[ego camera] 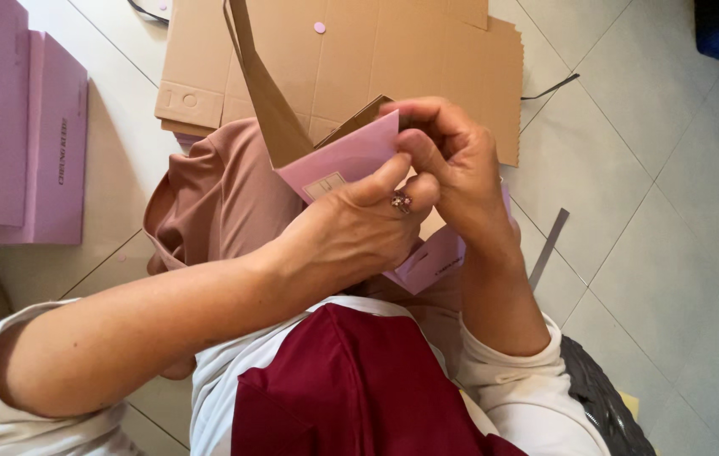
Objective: The person sits on the floor and assembles a pink shoebox from a flat cardboard sheet. They fold the cardboard along pre-scored lines, tuck in the side flaps, and secure the box shape by hand.
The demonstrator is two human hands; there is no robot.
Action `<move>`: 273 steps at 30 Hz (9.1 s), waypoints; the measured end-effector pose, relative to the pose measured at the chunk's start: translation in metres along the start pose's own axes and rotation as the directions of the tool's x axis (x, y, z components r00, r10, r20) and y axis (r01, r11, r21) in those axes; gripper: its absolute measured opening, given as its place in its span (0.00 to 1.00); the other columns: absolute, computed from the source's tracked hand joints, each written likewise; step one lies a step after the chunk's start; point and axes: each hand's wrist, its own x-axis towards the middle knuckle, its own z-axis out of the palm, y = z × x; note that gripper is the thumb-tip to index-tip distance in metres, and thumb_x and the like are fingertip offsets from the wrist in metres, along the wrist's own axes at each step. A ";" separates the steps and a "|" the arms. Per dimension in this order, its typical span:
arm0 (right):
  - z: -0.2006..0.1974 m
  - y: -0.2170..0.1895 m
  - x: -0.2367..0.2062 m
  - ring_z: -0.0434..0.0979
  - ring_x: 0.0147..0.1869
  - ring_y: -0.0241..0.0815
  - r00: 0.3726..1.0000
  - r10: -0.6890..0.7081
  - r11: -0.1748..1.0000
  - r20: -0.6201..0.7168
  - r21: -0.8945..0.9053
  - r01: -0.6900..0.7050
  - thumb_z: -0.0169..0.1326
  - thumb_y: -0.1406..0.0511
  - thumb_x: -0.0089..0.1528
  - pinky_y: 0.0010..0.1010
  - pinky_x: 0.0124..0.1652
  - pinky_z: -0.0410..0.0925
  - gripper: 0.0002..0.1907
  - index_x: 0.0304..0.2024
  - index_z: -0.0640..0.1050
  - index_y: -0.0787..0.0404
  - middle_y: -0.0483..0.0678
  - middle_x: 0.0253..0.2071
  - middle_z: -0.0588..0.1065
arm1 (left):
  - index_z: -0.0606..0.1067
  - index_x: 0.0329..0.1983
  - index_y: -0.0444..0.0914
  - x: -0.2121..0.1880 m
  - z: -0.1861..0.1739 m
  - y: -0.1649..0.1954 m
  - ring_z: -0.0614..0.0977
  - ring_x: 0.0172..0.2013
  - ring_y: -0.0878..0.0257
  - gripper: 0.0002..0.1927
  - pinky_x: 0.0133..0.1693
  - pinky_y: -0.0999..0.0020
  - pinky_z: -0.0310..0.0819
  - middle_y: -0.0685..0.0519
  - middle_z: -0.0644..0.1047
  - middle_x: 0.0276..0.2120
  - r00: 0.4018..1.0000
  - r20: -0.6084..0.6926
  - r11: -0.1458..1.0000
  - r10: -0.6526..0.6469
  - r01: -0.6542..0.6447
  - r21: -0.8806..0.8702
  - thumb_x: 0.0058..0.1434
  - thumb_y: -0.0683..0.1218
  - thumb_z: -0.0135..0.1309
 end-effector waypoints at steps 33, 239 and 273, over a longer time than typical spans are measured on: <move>-0.048 -0.028 -0.068 0.77 0.54 0.43 0.961 -0.082 0.590 0.263 -0.765 0.259 0.71 0.67 0.51 0.60 0.75 0.40 0.17 0.41 0.81 0.57 0.45 0.42 0.78 | 0.83 0.27 0.40 0.054 0.045 -0.013 0.83 0.43 0.43 0.11 0.67 0.37 0.33 0.43 0.82 0.28 0.852 0.486 0.661 0.193 0.253 -0.706 0.55 0.43 0.50; 0.064 0.186 0.055 0.81 0.45 0.37 0.274 0.826 0.472 0.492 -0.339 -0.814 0.55 0.65 0.62 0.31 0.42 0.77 0.16 0.51 0.78 0.62 0.49 0.44 0.81 | 0.83 0.20 0.49 -0.131 0.126 -0.026 0.74 0.60 0.53 0.10 0.69 0.38 0.24 0.62 0.80 0.24 0.913 0.129 0.814 0.386 -0.272 -0.513 0.50 0.49 0.52; 0.087 0.210 0.084 0.82 0.46 0.41 0.432 0.872 0.485 0.229 -0.517 -0.705 0.54 0.65 0.60 0.35 0.42 0.77 0.13 0.46 0.78 0.61 0.50 0.43 0.81 | 0.85 0.29 0.45 -0.132 0.206 -0.030 0.65 0.67 0.50 0.12 0.68 0.33 0.26 0.58 0.82 0.35 0.901 0.191 0.774 0.390 -0.208 -0.598 0.52 0.51 0.52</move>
